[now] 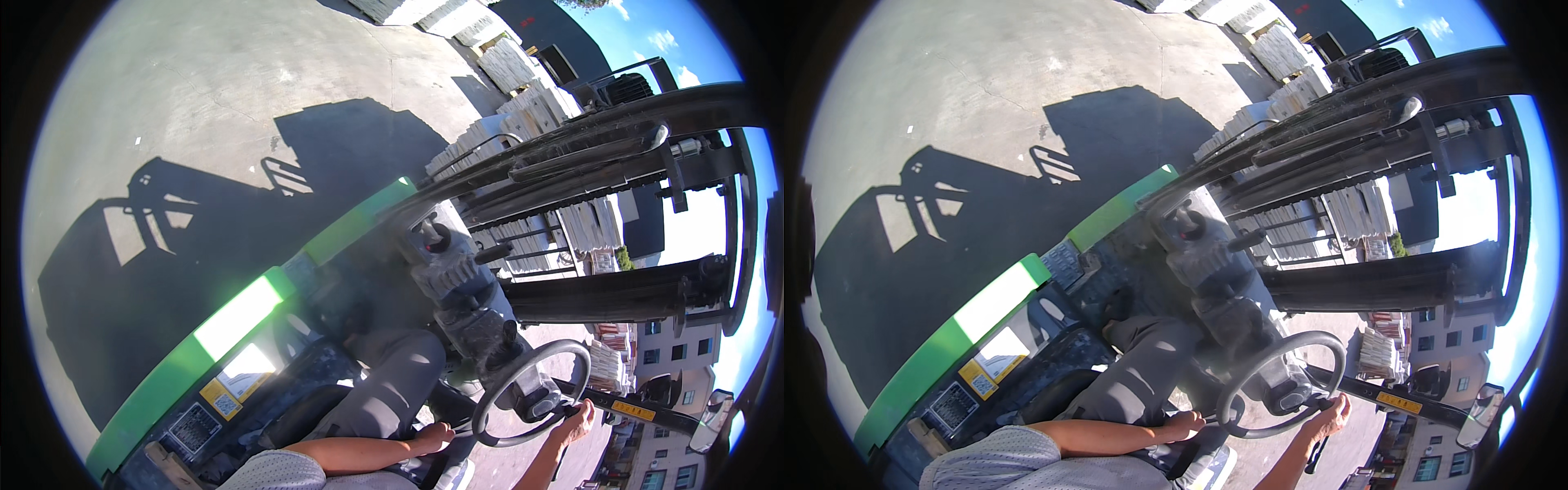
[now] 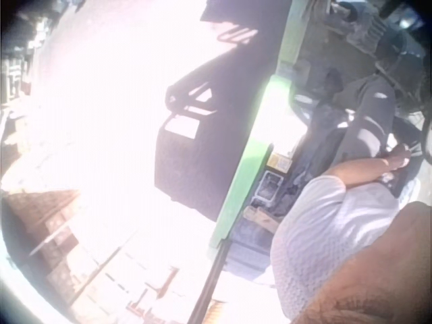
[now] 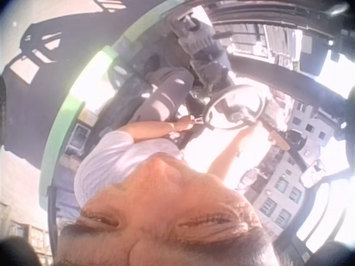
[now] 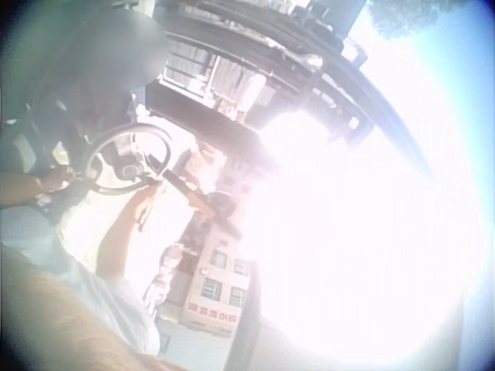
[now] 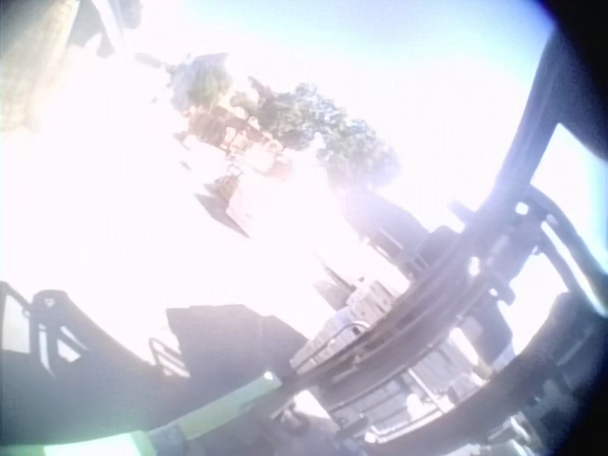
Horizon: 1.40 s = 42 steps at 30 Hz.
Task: The person operates a forklift in an outdoor yard, steering and using the control levers to maneuver the vehicle. The forklift forks remain empty throughout the clip as the operator navigates between stacks of materials.
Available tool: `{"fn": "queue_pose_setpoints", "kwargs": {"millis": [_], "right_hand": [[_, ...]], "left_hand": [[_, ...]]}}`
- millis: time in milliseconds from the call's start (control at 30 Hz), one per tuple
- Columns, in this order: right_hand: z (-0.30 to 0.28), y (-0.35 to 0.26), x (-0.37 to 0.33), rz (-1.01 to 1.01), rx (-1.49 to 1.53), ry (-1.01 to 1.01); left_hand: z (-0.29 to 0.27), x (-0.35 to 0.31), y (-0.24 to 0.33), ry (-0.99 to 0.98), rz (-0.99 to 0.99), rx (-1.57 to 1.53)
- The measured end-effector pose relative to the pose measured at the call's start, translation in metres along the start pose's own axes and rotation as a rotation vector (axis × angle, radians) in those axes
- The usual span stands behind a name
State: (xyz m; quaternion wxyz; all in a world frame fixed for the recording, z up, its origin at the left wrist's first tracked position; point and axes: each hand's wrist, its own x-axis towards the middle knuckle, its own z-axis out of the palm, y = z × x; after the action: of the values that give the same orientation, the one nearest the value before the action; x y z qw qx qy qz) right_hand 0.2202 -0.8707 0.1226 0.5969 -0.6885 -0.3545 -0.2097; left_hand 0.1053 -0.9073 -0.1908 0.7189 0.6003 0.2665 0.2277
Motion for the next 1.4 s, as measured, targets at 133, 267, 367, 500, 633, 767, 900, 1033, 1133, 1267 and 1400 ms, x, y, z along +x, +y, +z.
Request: {"fn": "queue_pose_setpoints", "kwargs": {"millis": [133, 267, 367, 500, 633, 767, 900, 1033, 1133, 1267, 1400], "right_hand": [[0.061, -0.060, 0.011, -0.050, 0.053, -0.031], [0.110, -0.107, -0.034, -0.315, -0.002, -0.196], [0.116, -0.121, -0.099, -0.543, 0.009, -0.314], [0.096, -0.125, -0.143, -0.739, 0.040, -0.418], [0.089, -0.120, -0.138, -0.805, 0.170, -0.443], [0.095, -0.116, -0.122, -0.814, 0.198, -0.413], [0.092, -0.114, -0.111, -0.849, 0.271, -0.404], [0.089, -0.113, -0.099, -0.839, 0.296, -0.402], [0.093, -0.114, -0.085, -0.842, 0.269, -0.375], [0.102, -0.110, -0.049, -0.801, 0.194, -0.298], [0.090, -0.091, -0.006, -0.697, 0.129, -0.263]], "left_hand": [[0.006, -0.001, -0.012, 0.051, 0.134, 0.026], [0.006, -0.003, -0.028, 0.085, 0.099, 0.055], [0.003, 0.001, -0.040, 0.078, -0.001, 0.021], [-0.001, 0.012, -0.062, -0.006, -0.186, -0.038], [-0.007, 0.025, -0.088, 0.023, -0.214, -0.032], [-0.012, 0.037, -0.112, 0.036, -0.263, -0.045], [-0.011, 0.039, -0.120, 0.072, -0.288, -0.053], [-0.010, 0.029, -0.098, 0.167, -0.314, 0.036], [-0.014, 0.017, -0.073, 0.166, -0.309, 0.082], [-0.014, 0.012, -0.068, 0.230, -0.334, 0.184], [-0.003, 0.024, -0.104, 0.277, -0.005, 0.393]]}}
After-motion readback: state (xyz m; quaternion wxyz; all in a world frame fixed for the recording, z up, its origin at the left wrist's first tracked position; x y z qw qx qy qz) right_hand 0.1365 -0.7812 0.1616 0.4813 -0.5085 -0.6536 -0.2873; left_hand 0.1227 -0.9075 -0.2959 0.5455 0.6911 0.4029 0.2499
